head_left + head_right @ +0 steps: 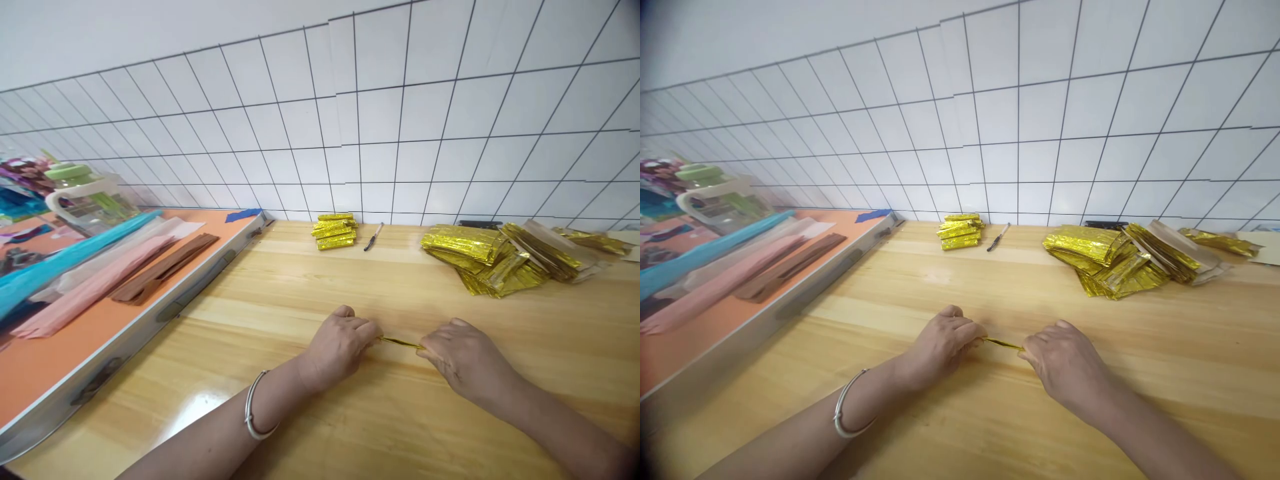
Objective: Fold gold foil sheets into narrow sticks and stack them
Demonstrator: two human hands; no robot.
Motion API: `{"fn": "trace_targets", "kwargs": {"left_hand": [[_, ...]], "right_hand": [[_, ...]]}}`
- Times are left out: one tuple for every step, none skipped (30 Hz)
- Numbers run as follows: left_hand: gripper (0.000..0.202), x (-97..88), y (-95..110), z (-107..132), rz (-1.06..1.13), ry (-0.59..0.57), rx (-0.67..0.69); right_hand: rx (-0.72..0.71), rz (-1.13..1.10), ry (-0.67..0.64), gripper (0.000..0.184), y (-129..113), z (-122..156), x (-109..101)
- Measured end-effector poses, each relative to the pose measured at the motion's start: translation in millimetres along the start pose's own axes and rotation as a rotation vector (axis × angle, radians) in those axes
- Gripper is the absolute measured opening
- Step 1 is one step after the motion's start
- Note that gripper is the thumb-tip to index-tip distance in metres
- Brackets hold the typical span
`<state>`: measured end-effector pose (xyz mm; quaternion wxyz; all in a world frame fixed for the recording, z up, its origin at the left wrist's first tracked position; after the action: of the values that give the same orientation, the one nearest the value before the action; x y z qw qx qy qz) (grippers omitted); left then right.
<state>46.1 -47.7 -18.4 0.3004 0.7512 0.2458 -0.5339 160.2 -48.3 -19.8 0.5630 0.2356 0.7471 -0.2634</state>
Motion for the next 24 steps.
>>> {"fn": "trace_targets", "kwargs": {"left_hand": [[0.015,2.1,0,-2,-0.012,-0.024,-0.009],[0.014,3.8,1,-4,-0.033,-0.043,-0.016],[0.014,4.5,2,-6,-0.060,-0.052,-0.020],[0.014,4.4,5,-7,-0.089,-0.052,-0.019],[0.015,4.0,10,-9,-0.115,-0.045,-0.012],[0.016,3.0,15,-11,-0.135,-0.030,0.003],[0.016,2.6,21,-12,-0.145,-0.019,0.022],[0.015,3.1,28,-13,-0.147,-0.014,0.046],[0.013,4.4,33,-13,-0.143,-0.018,0.062],[0.010,6.1,36,-13,-0.137,-0.029,0.076],[0.009,7.6,39,-12,-0.130,-0.041,0.087],[0.008,8.5,41,-11,-0.122,-0.052,0.095],[0.008,8.6,41,-10,-0.114,-0.061,0.104],[0.009,8.0,41,-9,-0.104,-0.067,0.112],[0.010,6.7,40,-7,-0.095,-0.071,0.114],[0.010,4.9,38,-6,-0.087,-0.073,0.107],[0.011,3.2,35,-5,-0.077,-0.077,0.089],[0.010,1.9,30,-4,-0.065,-0.084,0.068],[0.008,1.2,26,-3,-0.051,-0.093,0.047],[0.006,0.9,23,-2,-0.033,-0.104,0.030],[0.007,0.9,20,-1,-0.012,-0.112,0.019],[0.008,1.2,18,0,0.012,-0.121,0.015],[0.009,1.3,16,0,0.032,-0.122,0.011],[0.010,1.2,14,1,0.045,-0.118,0.003]], "right_hand": [[0.009,0.012,-0.018,0.031,0,-1,3],[0.018,0.025,-0.037,0.030,0,-1,7],[0.029,0.037,-0.054,0.029,0,-2,10],[0.035,0.048,-0.063,0.029,-1,-3,12],[0.036,0.054,-0.065,0.028,-3,-4,14],[0.034,0.058,-0.057,0.028,-5,-5,15],[0.028,0.062,-0.045,0.028,-8,-5,16],[0.020,0.066,-0.032,0.029,-10,-5,17],[0.007,0.068,-0.023,0.029,-13,-5,18],[-0.010,0.062,-0.018,0.029,-16,-4,19],[-0.027,0.051,-0.018,0.029,-19,-3,20],[-0.046,0.032,-0.025,0.029,-21,-2,21],[-0.065,0.010,-0.035,0.029,-23,-1,22],[-0.076,-0.008,-0.045,0.029,-24,0,21],[-0.084,-0.019,-0.054,0.029,-24,1,21],[-0.090,-0.024,-0.057,0.029,-23,2,19],[-0.093,-0.023,-0.056,0.030,-22,2,17],[-0.096,-0.021,-0.050,0.030,-21,2,14],[-0.098,-0.018,-0.040,0.030,-19,2,12],[-0.099,-0.016,-0.033,0.030,-18,2,10],[-0.097,-0.012,-0.029,0.030,-16,2,9],[-0.093,-0.007,-0.026,0.030,-14,1,9],[-0.087,-0.001,-0.025,0.029,-12,1,9],[-0.083,0.005,-0.023,0.030,-11,1,10]]}}
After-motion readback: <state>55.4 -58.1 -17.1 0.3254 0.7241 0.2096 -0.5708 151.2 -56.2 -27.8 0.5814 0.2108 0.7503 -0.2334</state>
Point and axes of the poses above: each hand's wrist, its own z-axis away from the middle knuckle, its own x-axis out of the palm, y = z × x, the point moved 10 cm from there along -z, towards the middle knuckle
